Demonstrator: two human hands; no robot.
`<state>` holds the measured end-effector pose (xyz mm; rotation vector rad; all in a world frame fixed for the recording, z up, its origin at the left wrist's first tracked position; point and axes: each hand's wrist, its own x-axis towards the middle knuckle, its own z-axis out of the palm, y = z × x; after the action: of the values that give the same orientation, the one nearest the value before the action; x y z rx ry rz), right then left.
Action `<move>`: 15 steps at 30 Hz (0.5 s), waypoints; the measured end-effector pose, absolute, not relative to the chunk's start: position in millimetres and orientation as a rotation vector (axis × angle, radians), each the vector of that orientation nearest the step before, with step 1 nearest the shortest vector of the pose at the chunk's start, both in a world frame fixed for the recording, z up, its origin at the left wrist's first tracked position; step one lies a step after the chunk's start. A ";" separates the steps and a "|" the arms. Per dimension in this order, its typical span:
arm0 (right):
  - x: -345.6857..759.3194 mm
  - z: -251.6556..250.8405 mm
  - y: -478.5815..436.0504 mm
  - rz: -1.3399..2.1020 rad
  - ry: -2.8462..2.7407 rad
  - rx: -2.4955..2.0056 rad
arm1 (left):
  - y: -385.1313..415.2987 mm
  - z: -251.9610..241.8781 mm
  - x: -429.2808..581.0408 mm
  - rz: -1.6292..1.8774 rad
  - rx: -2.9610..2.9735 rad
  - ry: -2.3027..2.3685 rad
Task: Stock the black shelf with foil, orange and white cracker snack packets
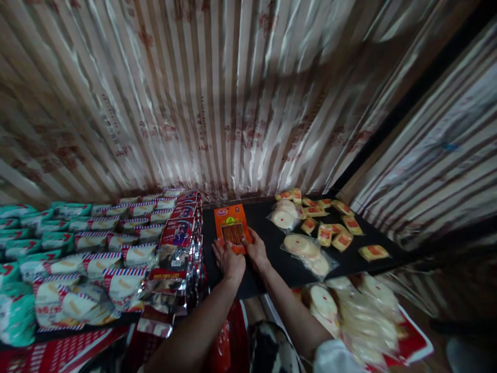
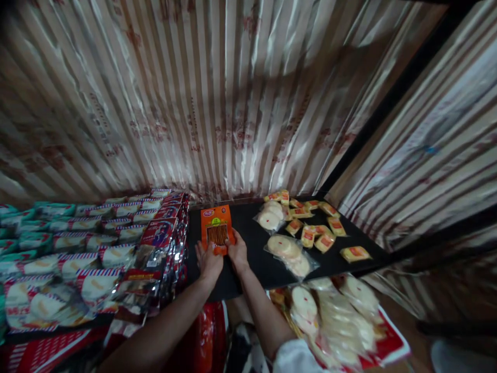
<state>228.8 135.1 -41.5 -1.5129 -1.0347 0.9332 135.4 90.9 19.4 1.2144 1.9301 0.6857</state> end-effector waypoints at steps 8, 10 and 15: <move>205.2 -41.6 207.7 0.895 -1.104 -1.575 | 141.2 9.1 124.6 0.396 1.477 2.072; 200.9 -39.0 214.8 0.858 -1.154 -1.589 | 149.9 7.0 122.2 0.405 1.469 2.081; 195.1 -31.4 219.6 0.662 -1.387 -1.740 | 165.5 3.8 119.1 0.454 1.455 2.092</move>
<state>195.1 219.6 -31.4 -1.7398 -1.3874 0.6618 119.1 165.5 3.8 1.4552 2.0917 0.4541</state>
